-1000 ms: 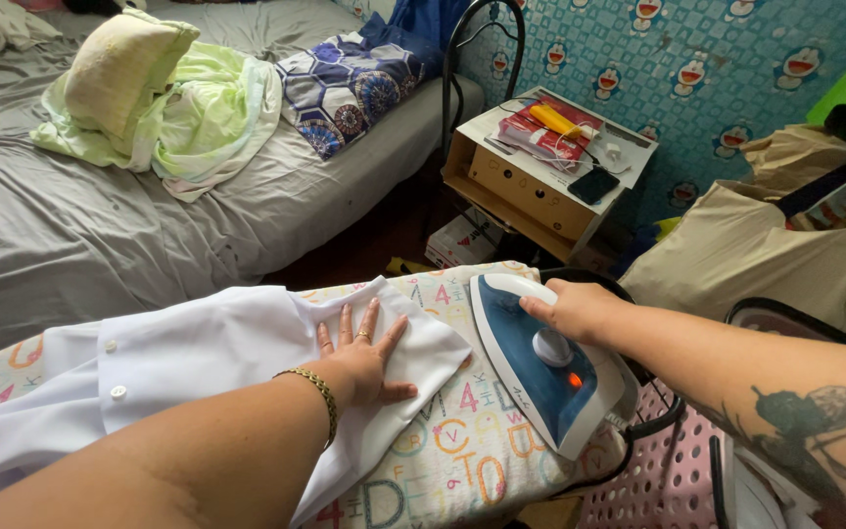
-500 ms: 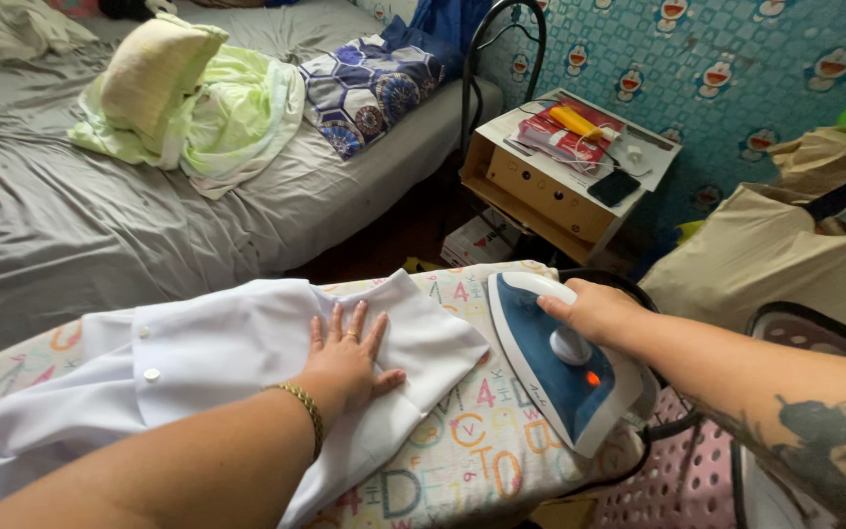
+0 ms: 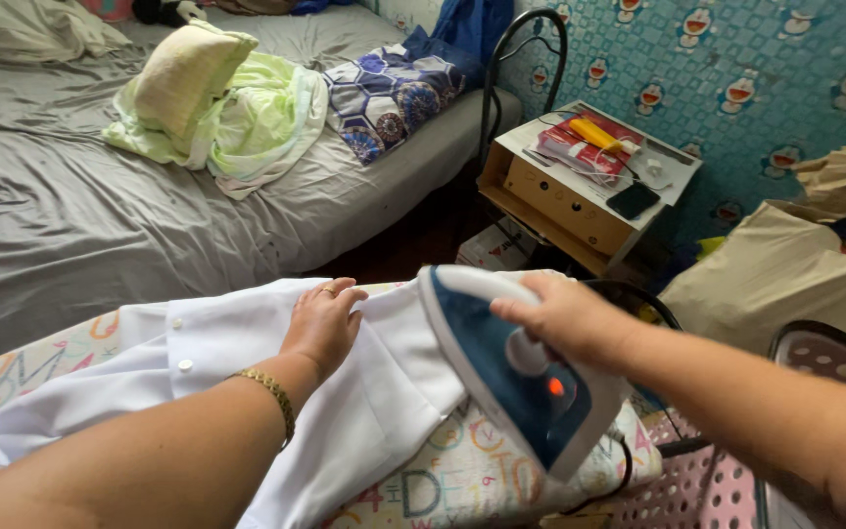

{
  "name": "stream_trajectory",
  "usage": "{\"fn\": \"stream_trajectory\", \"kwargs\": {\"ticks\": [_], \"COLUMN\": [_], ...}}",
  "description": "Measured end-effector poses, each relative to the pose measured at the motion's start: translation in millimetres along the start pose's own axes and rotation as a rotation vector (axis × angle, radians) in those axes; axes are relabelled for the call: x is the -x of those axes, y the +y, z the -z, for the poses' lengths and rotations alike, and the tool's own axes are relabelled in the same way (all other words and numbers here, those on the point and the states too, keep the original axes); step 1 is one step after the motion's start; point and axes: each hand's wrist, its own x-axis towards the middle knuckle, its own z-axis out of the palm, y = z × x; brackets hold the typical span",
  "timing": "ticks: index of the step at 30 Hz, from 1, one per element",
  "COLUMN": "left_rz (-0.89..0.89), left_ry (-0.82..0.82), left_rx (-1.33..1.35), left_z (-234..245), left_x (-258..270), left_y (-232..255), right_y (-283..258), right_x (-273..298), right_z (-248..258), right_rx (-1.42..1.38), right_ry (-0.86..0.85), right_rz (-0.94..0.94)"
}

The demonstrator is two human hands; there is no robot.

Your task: The person irons a white shirt on an ironing board. They use a blue and white iron to smooth the fabric, repeatedly adjusting the shirt's position and folding it to iron different sections, including the sleeves and body.

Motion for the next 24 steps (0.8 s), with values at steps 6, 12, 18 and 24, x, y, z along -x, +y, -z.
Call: {"fn": "stream_trajectory", "kwargs": {"ticks": [6, 12, 18, 24], "left_rz": [0.089, 0.098, 0.111, 0.149], "left_ry": [-0.390, -0.373, -0.536, -0.579], "left_rx": [-0.182, -0.185, -0.376, -0.382], "left_z": [19.3, -3.9, 9.2, 23.8], "left_x": [-17.9, -56.2, -74.0, -75.6], "left_y": [19.3, 4.9, -0.8, -9.2], "right_y": [-1.1, -10.7, -17.9, -21.8], "right_x": [31.0, -21.6, -51.8, 9.1], "right_z": [-66.0, -79.1, -73.9, -57.3], "right_rx": [0.375, 0.445, 0.358, 0.299], "right_ry": [0.003, 0.149, 0.028, -0.238], "right_rz": [0.046, -0.051, -0.021, -0.001]}}
